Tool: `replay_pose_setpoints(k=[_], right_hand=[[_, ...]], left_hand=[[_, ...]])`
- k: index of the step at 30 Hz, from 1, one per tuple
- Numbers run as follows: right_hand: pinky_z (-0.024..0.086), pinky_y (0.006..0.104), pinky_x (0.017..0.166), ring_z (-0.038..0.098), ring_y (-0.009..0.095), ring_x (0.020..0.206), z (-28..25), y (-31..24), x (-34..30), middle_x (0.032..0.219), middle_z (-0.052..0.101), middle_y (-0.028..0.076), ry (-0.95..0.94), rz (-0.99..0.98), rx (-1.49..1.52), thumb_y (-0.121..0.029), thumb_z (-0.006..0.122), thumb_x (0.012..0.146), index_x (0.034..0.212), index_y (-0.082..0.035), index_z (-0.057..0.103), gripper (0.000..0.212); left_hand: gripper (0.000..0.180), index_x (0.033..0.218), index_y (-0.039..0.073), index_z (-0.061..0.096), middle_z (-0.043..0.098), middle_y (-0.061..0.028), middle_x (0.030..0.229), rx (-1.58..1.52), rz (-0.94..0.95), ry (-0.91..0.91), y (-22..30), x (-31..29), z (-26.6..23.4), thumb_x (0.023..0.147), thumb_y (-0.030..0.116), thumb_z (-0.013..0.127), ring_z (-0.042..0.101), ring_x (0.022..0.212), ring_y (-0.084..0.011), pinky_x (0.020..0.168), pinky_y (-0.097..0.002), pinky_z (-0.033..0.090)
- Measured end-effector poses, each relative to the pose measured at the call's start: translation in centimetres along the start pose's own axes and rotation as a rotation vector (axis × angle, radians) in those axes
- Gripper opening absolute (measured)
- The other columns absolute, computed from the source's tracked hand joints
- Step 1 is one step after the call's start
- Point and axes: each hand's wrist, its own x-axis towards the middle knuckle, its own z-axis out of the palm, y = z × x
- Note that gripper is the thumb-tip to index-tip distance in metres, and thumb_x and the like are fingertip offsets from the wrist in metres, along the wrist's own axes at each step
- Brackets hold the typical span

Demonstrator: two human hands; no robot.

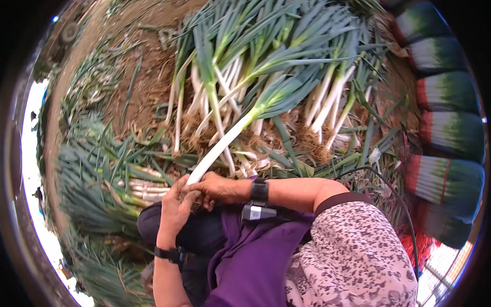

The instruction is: Stripping the outer leaves of harvested leeks and arranging them in a metal crate.

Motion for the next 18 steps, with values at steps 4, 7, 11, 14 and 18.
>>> replay_pose_setpoints(k=[4,7,11,14,18], right_hand=[[0.051,0.0269,0.05,0.059,0.011,0.054,-1.4,-4.4,-2.8,0.07,0.065,0.005,0.177,-0.295,-0.664,-0.026,0.061,0.092,0.085,0.004,0.066,0.031],[0.048,0.0327,0.08,0.06,0.02,0.094,-7.0,-4.5,-1.8,0.102,0.063,0.012,0.411,-0.922,-1.166,-0.018,0.075,0.077,0.113,-0.002,0.06,0.042],[0.042,0.0439,0.097,0.051,0.035,0.114,-3.6,-6.3,1.2,0.121,0.055,0.019,0.139,-0.671,-1.701,-0.019,0.079,0.069,0.133,-0.004,0.046,0.073],[0.05,0.0393,0.076,0.064,0.03,0.087,-3.1,-6.7,6.2,0.088,0.067,0.015,-0.086,-0.456,-1.663,-0.023,0.077,0.077,0.112,-0.008,0.061,0.042],[0.051,0.0311,0.064,0.063,0.014,0.072,4.8,-13.5,8.6,0.082,0.07,0.007,0.063,-0.588,-1.307,-0.021,0.072,0.084,0.107,-0.004,0.064,0.029]], left_hand=[[0.026,0.106,-0.007,0.064,0.064,-0.0025,0.076,0.096,0.102,0.247,-1.8,-0.9,-2.7,0.094,0.015,0.06,0.054,0.067,-0.0057,0.059,-0.0234,0.045],[0.031,0.091,-0.005,0.067,0.058,-0.0029,0.063,0.172,0.128,0.435,-1.2,-2.2,-5.1,0.096,0.025,0.058,0.051,0.06,-0.0057,0.054,-0.0247,0.041],[0.033,0.088,-0.001,0.069,0.064,-0.0024,0.067,0.153,0.2,0.549,-1.1,-4.2,-7.0,0.097,0.028,0.056,0.048,0.056,-0.0054,0.05,-0.0233,0.037],[0.035,0.088,-0.002,0.068,0.066,-0.0056,0.076,0.283,0.398,0.787,1.7,-5.9,-7.9,0.097,0.029,0.055,0.052,0.064,-0.008,0.056,-0.025,0.041],[0.037,0.122,0.0,0.051,0.067,-0.0104,0.092,-0.4,0.481,1.455,1.2,-10.1,-15.9,0.097,0.027,0.056,0.061,0.079,-0.0162,0.065,-0.0289,0.047]])
